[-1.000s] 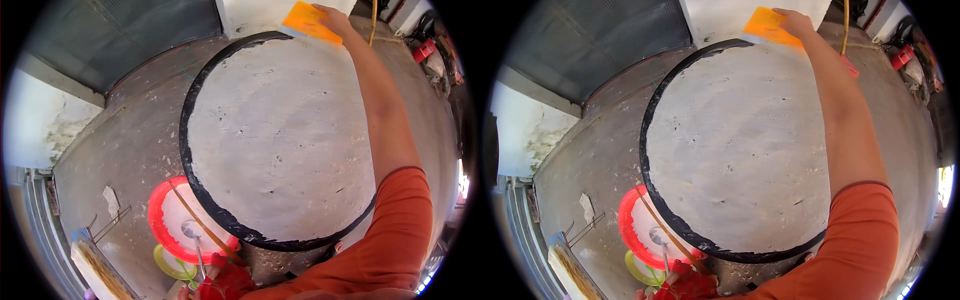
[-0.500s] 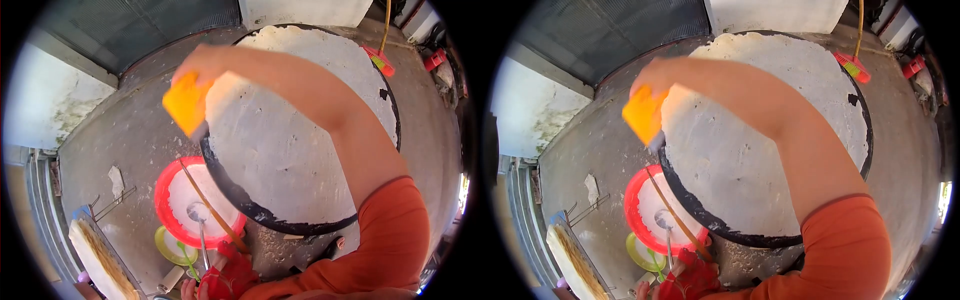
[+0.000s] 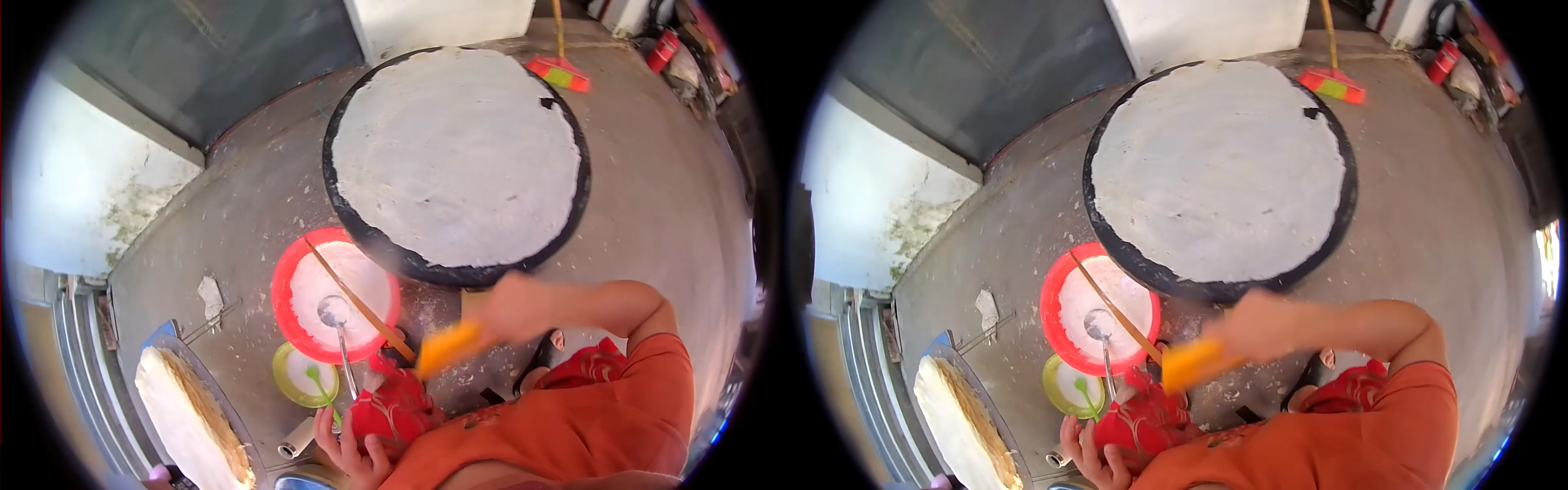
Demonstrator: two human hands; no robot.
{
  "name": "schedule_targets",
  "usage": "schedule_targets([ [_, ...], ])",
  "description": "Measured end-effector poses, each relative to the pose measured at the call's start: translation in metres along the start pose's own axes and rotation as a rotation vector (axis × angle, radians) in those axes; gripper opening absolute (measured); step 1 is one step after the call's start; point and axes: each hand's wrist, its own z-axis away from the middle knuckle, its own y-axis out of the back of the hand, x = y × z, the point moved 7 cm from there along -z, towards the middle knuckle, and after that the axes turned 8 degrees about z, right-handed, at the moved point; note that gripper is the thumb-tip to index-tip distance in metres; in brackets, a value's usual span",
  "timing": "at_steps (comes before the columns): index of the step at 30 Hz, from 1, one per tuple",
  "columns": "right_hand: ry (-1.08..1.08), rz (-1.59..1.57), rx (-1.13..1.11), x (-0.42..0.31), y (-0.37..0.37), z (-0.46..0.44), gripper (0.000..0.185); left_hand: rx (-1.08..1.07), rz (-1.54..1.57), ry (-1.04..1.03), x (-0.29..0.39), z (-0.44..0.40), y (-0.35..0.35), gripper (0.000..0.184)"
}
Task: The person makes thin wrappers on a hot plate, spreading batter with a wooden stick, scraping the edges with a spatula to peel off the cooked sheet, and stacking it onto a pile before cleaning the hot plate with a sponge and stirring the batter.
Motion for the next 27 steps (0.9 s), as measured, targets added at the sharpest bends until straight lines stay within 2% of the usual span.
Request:
schedule_targets([
  [1, -0.159, -0.153, 0.329, 0.036, 0.001, 0.022, 0.034, -0.009, 0.009, -0.022, 0.003, 0.006, 0.001, 0.038],
  [3, -0.694, -0.307, 0.771, 0.116, 0.000, 0.090, 0.043, -0.010, 0.060, -0.008, -0.004, 0.017, -0.004, 0.042],
  [4, -0.818, -0.374, 1.138, 0.173, -0.023, 0.127, 0.048, 0.028, 0.081, -0.009, 0.000, 0.019, -0.002, 0.033],
  [5, -0.857, -0.618, 1.300, 0.181, -0.011, 0.162, 0.047, 0.032, 0.079, -0.029, 0.001, 0.021, -0.003, 0.033],
  [7, -1.133, -0.559, 1.528, 0.223, -0.030, 0.228, 0.046, 0.077, 0.133, -0.059, 0.000, 0.028, -0.004, 0.036],
  [8, -1.139, -0.560, 1.537, 0.234, -0.038, 0.242, 0.046, 0.103, 0.143, -0.080, 0.000, 0.030, -0.005, 0.036],
  [10, -1.500, -0.395, 1.355, 0.245, -0.057, 0.267, 0.044, 0.111, 0.161, -0.101, 0.004, 0.034, -0.005, 0.036],
  [13, -1.467, -0.460, 1.281, 0.216, -0.072, 0.239, 0.044, 0.127, 0.185, -0.116, 0.010, 0.039, -0.004, 0.036],
  [15, -1.492, -0.432, 1.338, 0.178, -0.091, 0.205, 0.041, 0.140, 0.247, -0.112, 0.010, 0.042, -0.006, 0.035],
  [16, -1.414, -0.494, 1.400, 0.153, -0.102, 0.182, 0.042, 0.147, 0.268, -0.130, 0.009, 0.042, -0.007, 0.035],
  [18, -1.276, -0.478, 1.347, 0.104, -0.118, 0.131, 0.051, 0.134, 0.306, -0.120, 0.010, 0.040, -0.014, 0.036],
  [20, -1.064, -0.508, 1.180, 0.039, -0.118, 0.088, 0.047, 0.097, 0.311, -0.148, 0.019, 0.036, -0.018, 0.036],
  [21, -0.858, -0.426, 1.017, 0.017, -0.117, 0.067, 0.045, 0.098, 0.306, -0.148, 0.024, 0.033, -0.017, 0.036],
  [22, -0.744, -0.382, 0.955, -0.017, -0.103, 0.063, 0.041, 0.063, 0.324, -0.157, 0.029, 0.029, -0.019, 0.038],
  [23, -0.741, -0.386, 0.955, -0.031, -0.093, 0.071, 0.041, 0.027, 0.342, -0.166, 0.035, 0.024, -0.022, 0.040],
  [25, -0.613, -0.232, 0.715, -0.058, -0.079, 0.070, 0.036, 0.020, 0.248, -0.236, 0.038, 0.004, -0.028, 0.045],
  [27, -0.566, -0.194, 0.668, -0.073, -0.068, 0.082, 0.031, -0.021, 0.281, -0.299, 0.043, -0.026, -0.040, 0.049],
])
